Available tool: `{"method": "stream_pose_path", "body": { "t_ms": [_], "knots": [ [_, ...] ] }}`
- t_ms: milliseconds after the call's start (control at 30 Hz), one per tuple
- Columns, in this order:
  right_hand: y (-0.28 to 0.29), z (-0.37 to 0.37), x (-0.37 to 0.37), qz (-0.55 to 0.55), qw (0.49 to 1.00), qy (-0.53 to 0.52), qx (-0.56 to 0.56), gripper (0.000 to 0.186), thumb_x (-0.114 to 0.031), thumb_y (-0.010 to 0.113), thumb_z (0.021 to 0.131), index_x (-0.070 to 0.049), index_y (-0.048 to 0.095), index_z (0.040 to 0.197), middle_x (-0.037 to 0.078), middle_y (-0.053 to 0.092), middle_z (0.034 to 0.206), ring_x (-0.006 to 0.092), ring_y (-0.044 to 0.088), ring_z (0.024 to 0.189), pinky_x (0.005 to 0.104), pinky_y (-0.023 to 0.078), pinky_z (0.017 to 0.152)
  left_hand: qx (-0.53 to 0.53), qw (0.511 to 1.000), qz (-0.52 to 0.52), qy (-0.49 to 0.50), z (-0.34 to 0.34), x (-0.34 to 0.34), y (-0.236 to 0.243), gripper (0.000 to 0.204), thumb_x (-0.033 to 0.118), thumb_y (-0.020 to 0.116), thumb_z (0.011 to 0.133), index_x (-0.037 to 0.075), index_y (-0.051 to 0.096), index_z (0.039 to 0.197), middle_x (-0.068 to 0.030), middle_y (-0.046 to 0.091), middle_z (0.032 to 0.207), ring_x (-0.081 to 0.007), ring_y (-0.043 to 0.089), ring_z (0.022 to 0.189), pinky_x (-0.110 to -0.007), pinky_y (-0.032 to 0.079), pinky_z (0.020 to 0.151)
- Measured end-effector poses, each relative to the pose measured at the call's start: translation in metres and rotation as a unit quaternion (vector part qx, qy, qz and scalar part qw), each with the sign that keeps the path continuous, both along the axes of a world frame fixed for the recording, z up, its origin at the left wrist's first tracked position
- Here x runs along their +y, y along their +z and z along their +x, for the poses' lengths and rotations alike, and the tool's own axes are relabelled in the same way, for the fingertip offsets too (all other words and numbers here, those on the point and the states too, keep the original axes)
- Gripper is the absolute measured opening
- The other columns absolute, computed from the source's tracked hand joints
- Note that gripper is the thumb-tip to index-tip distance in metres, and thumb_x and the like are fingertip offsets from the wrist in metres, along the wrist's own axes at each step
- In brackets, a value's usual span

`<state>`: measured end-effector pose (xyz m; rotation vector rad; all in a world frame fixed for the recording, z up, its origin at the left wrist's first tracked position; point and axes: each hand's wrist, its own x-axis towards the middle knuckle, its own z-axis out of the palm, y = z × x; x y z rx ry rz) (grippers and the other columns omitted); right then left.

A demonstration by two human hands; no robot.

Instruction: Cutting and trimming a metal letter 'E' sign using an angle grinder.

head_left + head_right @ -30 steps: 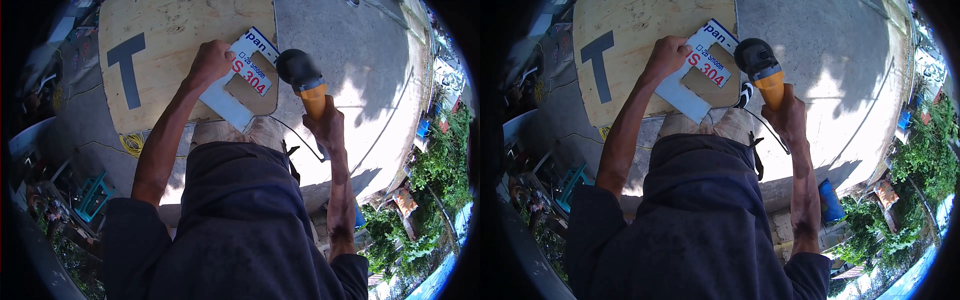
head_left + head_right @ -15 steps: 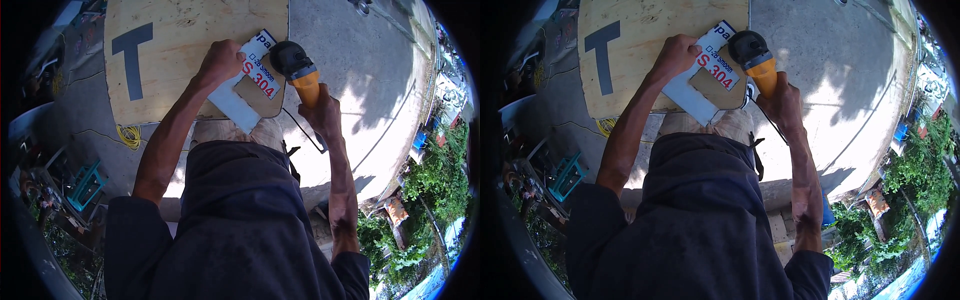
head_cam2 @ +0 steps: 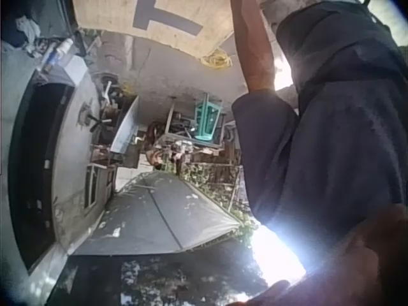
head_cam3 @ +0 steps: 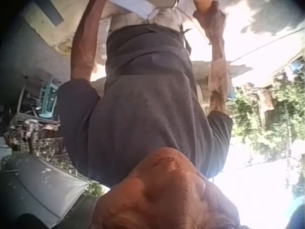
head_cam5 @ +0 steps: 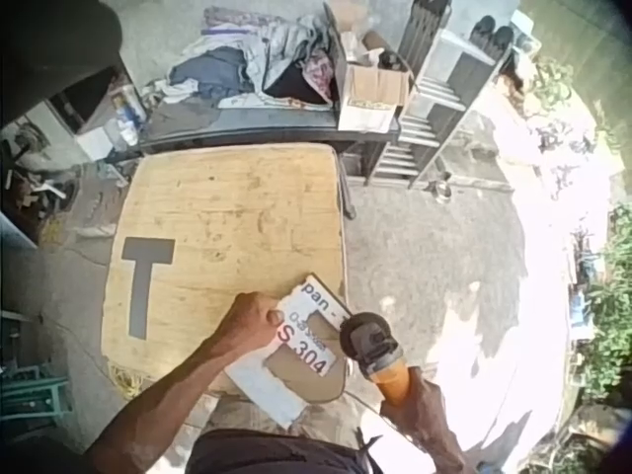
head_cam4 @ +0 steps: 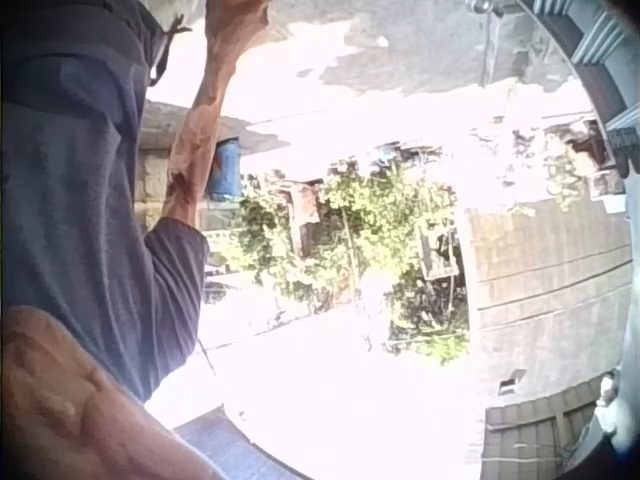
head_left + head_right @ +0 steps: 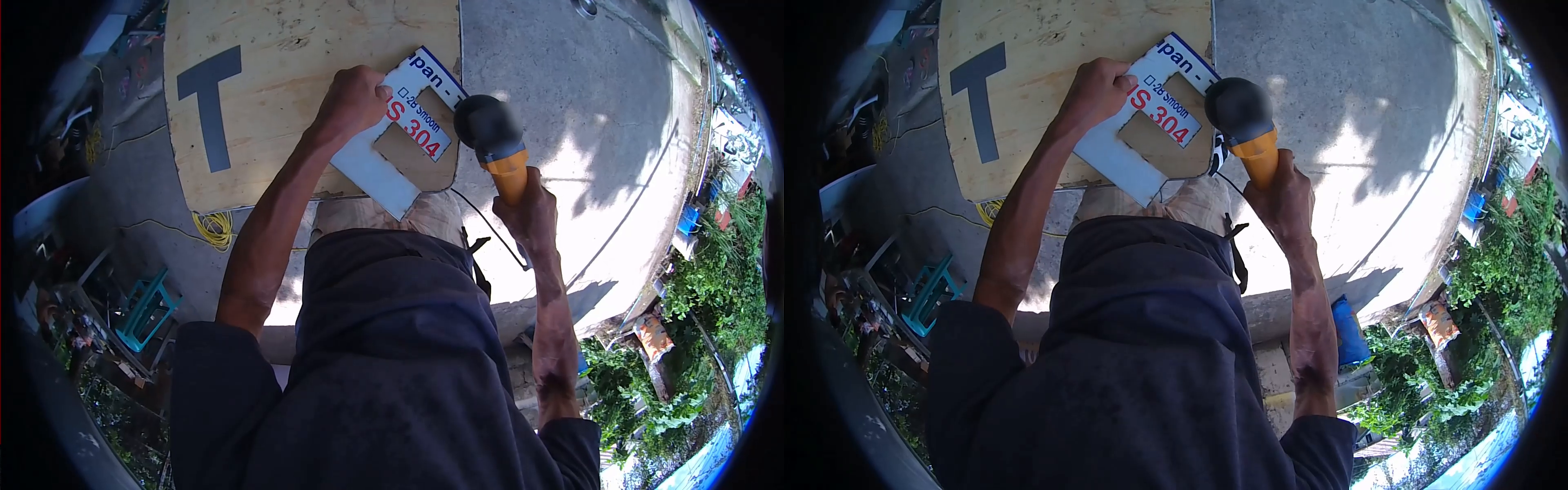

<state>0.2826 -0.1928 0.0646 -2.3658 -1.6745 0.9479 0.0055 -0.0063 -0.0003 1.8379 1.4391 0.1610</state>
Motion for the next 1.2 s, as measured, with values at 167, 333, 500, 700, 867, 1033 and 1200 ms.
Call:
{"method": "stream_pose_path", "body": {
  "t_ms": [167, 333, 500, 700, 867, 1033, 1200],
  "knots": [
    [-0.002, 0.0, -0.015, -0.003, 1.0, -0.018, 0.003, 0.05, -0.013, 0.077, 0.077, -0.006, 0.051, 0.119, 0.02, 0.074, 0.092, 0.0377, 0.076, 0.084, 0.0453, 0.063, 0.076, 0.007, 1.0, -0.001, -0.007, -0.001, 0.0, 0.002, 0.018, 0.019, 0.067, 0.095, 0.002, 0.074, 0.098, -0.0218, 0.067, 0.075, -0.0325, 0.066, 0.068, -0.041, 0.051, 0.07],
    [-0.003, 0.003, -0.03, -0.008, 0.999, -0.033, -0.019, 0.05, -0.014, 0.077, 0.077, -0.004, 0.052, 0.119, 0.021, 0.074, 0.092, 0.0372, 0.076, 0.084, 0.0451, 0.062, 0.075, 0.01, 1.0, 0.012, -0.011, -0.001, 0.001, 0.001, 0.018, 0.019, 0.067, 0.095, 0.003, 0.074, 0.098, -0.0215, 0.067, 0.075, -0.032, 0.066, 0.068, -0.041, 0.051, 0.07],
    [-0.002, 0.019, -0.055, 0.011, 0.997, -0.074, -0.001, 0.044, -0.014, 0.075, 0.077, -0.004, 0.052, 0.113, 0.022, 0.073, 0.088, 0.0396, 0.075, 0.083, 0.0464, 0.06, 0.073, 0.004, 1.0, -0.01, -0.017, -0.002, 0.0, 0.01, 0.022, 0.019, 0.067, 0.093, -0.002, 0.072, 0.093, -0.0247, 0.069, 0.083, -0.038, 0.071, 0.078, -0.043, 0.055, 0.073],
    [0.0, 0.032, -0.091, -0.031, 0.979, -0.195, 0.051, 0.055, -0.024, 0.08, 0.072, -0.002, 0.055, 0.115, 0.023, 0.074, 0.093, 0.0373, 0.075, 0.085, 0.0428, 0.06, 0.077, -0.133, 0.981, 0.052, 0.133, -0.015, -0.029, -0.04, 0.021, 0.019, 0.067, 0.094, 0.001, 0.07, 0.105, -0.0222, 0.07, 0.083, -0.0365, 0.071, 0.076, -0.04, 0.054, 0.07],
    [-0.003, 0.043, -0.108, -0.058, 0.951, -0.293, 0.079, 0.059, -0.029, 0.08, 0.07, -0.002, 0.059, 0.117, 0.018, 0.073, 0.096, 0.0298, 0.073, 0.087, 0.0395, 0.057, 0.08, 0.037, 0.981, 0.155, 0.11, 0.002, -0.04, -0.024, 0.04, 0.026, 0.073, 0.092, 0.004, 0.065, 0.125, -0.0167, 0.066, 0.123, -0.0303, 0.064, 0.109, -0.043, 0.051, 0.087],
    [0.002, 0.044, -0.105, -0.03, 0.942, -0.316, 0.109, 0.062, -0.03, 0.08, 0.068, -0.002, 0.059, 0.12, 0.014, 0.072, 0.095, 0.0251, 0.07, 0.082, 0.038, 0.056, 0.077, 0.04, 0.935, 0.331, -0.121, 0.002, -0.055, -0.027, 0.057, 0.03, 0.07, 0.092, 0.009, 0.055, 0.144, -0.0156, 0.043, 0.156, -0.0401, 0.039, 0.142, -0.052, 0.037, 0.111],
    [0.004, 0.042, -0.098, -0.035, 0.938, -0.325, 0.116, 0.062, -0.029, 0.08, 0.069, -0.001, 0.059, 0.12, 0.014, 0.071, 0.094, 0.0241, 0.07, 0.08, 0.0378, 0.056, 0.076, 0.033, 0.941, 0.26, -0.213, 0.0, -0.075, -0.052, 0.068, 0.04, 0.063, 0.096, 0.013, 0.043, 0.155, -0.0149, 0.032, 0.165, -0.0425, 0.022, 0.153, -0.058, 0.017, 0.124]
  ]
}}
